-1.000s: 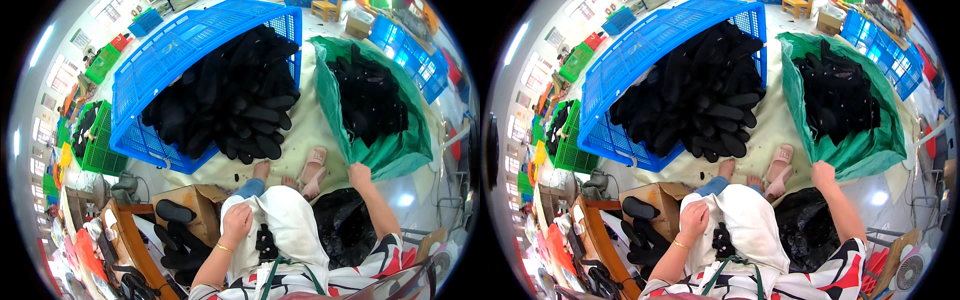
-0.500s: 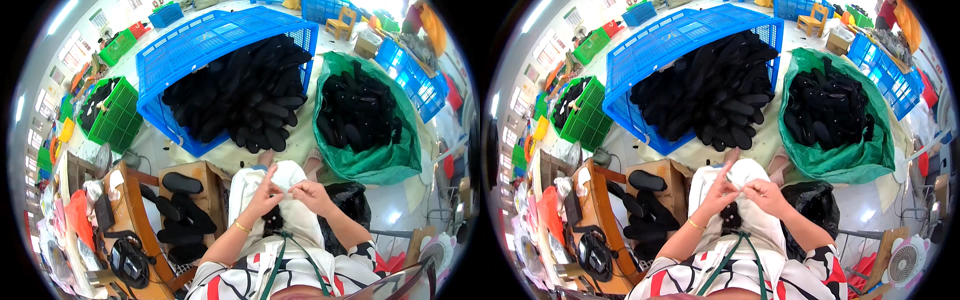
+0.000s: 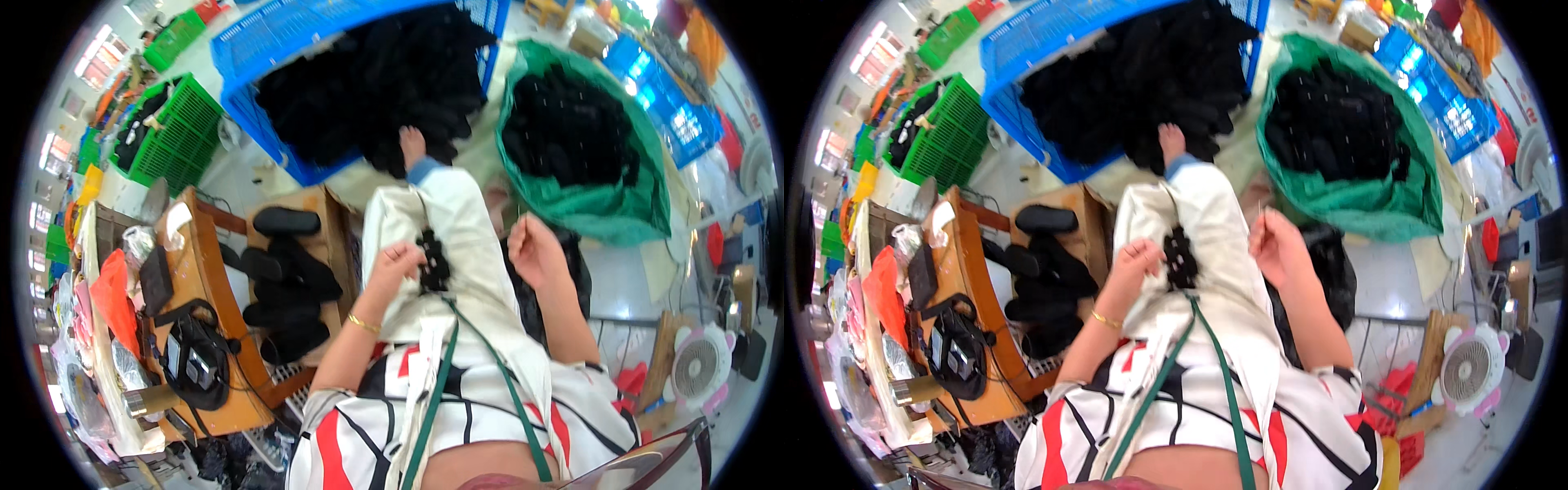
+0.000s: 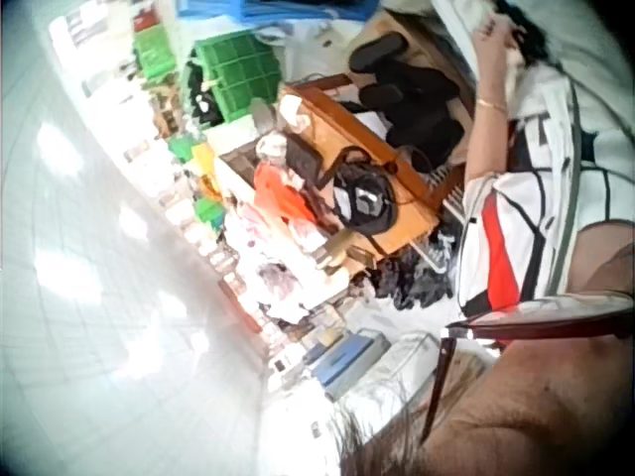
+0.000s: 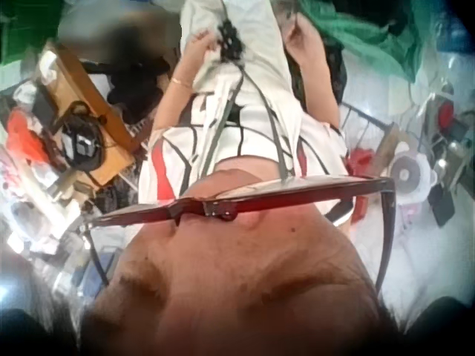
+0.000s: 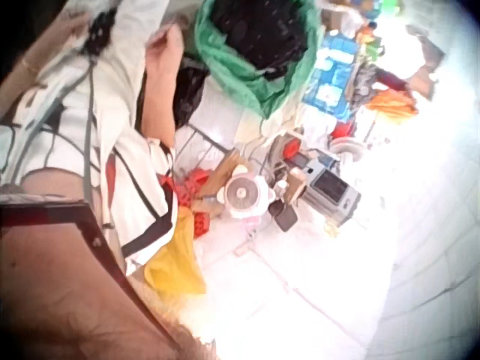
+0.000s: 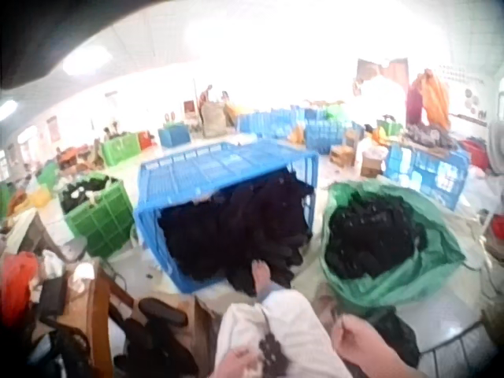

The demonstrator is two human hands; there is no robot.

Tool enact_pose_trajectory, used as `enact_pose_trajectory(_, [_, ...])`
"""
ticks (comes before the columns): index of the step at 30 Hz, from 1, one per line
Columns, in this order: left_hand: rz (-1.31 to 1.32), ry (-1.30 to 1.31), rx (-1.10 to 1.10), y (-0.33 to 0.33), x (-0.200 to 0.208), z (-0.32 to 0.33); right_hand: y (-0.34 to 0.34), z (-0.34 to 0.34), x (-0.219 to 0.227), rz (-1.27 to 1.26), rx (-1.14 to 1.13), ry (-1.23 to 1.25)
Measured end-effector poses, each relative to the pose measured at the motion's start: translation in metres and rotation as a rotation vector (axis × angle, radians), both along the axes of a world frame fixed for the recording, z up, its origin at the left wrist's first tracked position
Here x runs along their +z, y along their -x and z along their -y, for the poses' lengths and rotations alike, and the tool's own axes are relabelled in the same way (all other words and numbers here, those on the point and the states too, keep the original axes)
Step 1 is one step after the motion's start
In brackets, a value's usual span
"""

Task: The person sits on the floor in a workshop and sews black shoe insoles by hand using a needle and thread. They pick up insoles from a nearby pile, stitch them, and place the finished items into a green mesh bag.

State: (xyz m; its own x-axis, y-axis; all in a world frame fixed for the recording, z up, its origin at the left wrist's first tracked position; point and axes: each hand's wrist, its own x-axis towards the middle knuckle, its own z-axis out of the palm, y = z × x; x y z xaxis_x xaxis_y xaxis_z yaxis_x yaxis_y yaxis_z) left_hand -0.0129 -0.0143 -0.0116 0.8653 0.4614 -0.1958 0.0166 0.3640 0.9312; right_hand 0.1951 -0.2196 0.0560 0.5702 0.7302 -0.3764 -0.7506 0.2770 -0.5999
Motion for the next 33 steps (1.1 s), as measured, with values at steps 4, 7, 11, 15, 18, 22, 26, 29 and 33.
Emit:
enact_pose_trajectory(4, [0.016,0.08,0.114,0.013,-0.013,-0.008,-0.019,0.007,-0.017,-0.112,-0.12,-0.109])
enact_pose_trajectory(7, [-0.079,-0.035,0.147,0.013,-0.026,-0.021,-0.035,0.008,-0.035,-0.001,-0.248,-0.067])
enact_pose_trajectory(11, [-0.259,-0.407,0.168,-0.001,-0.047,-0.038,-0.029,-0.002,-0.054,0.165,-0.252,0.095])
enact_pose_trajectory(15, [-0.356,-0.95,0.088,-0.031,-0.042,-0.045,-0.012,-0.012,-0.092,0.222,-0.136,0.181])
enact_pose_trajectory(18, [-0.457,-1.318,-0.101,-0.043,-0.067,-0.051,0.001,-0.025,-0.102,0.335,0.033,0.292])
enact_pose_trajectory(22, [-0.457,-1.149,-0.167,-0.052,-0.063,-0.057,0.007,-0.04,-0.099,0.634,0.254,0.413])
enact_pose_trajectory(26, [-0.287,-0.785,0.011,-0.042,-0.074,-0.075,0.015,-0.057,-0.103,0.98,0.289,0.468])
enact_pose_trajectory(29, [-0.214,-0.362,0.097,-0.039,-0.074,-0.075,0.025,-0.079,-0.103,1.389,0.238,0.431])
enact_pose_trajectory(33, [-0.034,0.228,0.158,-0.036,-0.057,-0.065,0.045,-0.089,-0.138,1.565,0.611,0.44])
